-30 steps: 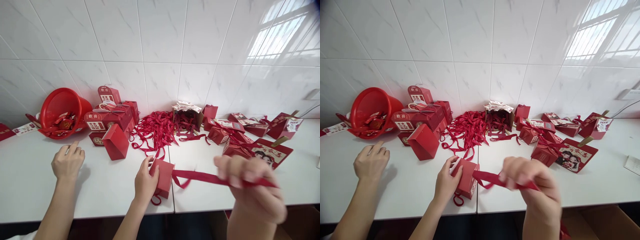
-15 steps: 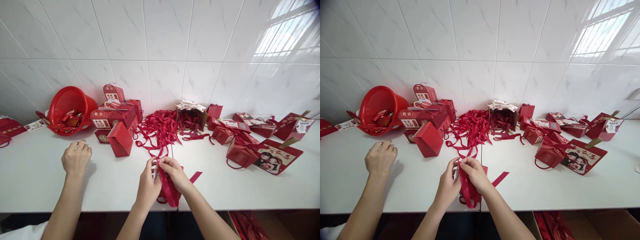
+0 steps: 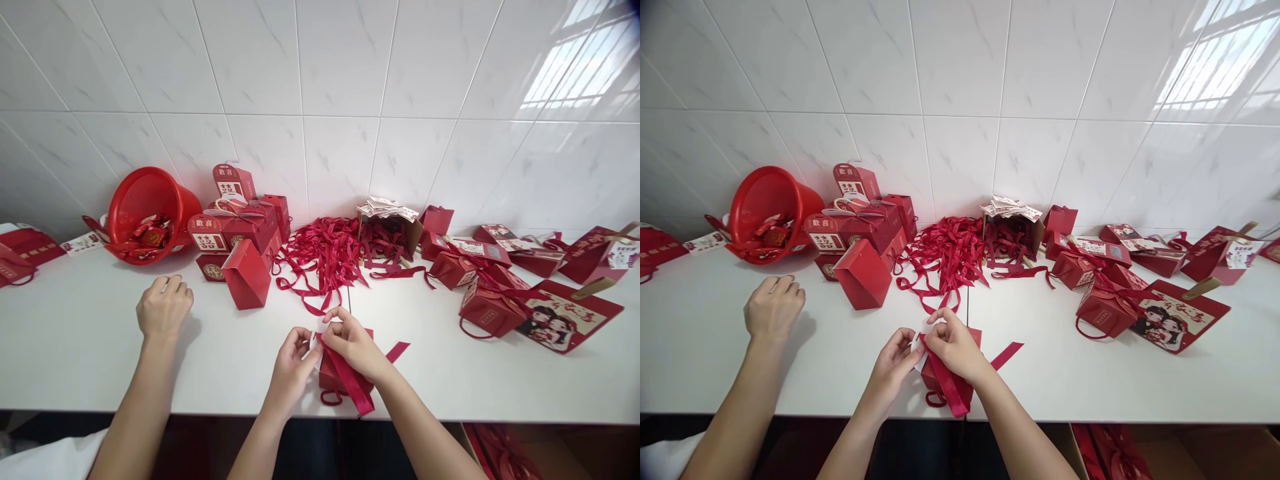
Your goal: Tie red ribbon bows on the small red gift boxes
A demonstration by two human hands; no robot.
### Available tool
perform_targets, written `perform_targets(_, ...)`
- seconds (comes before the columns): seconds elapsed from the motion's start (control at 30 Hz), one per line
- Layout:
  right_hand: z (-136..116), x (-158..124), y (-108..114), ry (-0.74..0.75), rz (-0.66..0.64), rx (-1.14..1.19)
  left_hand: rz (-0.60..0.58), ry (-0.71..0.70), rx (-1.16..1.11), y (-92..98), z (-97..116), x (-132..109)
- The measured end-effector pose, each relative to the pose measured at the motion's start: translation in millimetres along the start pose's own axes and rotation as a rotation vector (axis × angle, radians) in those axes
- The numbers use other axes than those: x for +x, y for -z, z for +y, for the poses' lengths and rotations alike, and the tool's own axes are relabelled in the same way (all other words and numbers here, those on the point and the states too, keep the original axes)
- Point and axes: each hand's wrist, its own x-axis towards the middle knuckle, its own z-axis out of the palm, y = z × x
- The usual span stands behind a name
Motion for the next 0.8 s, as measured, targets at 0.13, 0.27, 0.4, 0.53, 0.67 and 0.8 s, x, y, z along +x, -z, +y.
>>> perform_targets(0.13, -2.6, -0.3, -1.0, -0.002, -0.008, -0.013, -0.033, 0.015, -0.062, 0.2, 6.9, -0.3)
perform_targets(0.27, -2.6, -1.1, -2.3, -0.002, -0.018, -0.043, -0.112, 0.015, 0.016, -1.3, 16.5, 6.1)
perform_targets(0.4, -0.3, -0.7, -3.4, 0.041, 0.039, -0.024, -0.053, -0.078, 0.311, 6.5, 9.2, 17.1)
perform_targets(0.53, 1.3, 1.8, -0.9, 0.121, 0.22, 0.085, 0.24, -0.086, 0.58, 42.5, -5.0, 24.2)
perform_targets(0.67, 1.7, 4.3, 3.0, 0.103, 0.27, 0.273, 0.426, -0.085, 0.632, 72.0, -8.2, 27.2)
perform_targets(0.8, -0.1, 4.7, 3.8, 0.172, 0.256, 0.38, 0.289, -0.189, 0.514, 46.4, -2.8, 28.4)
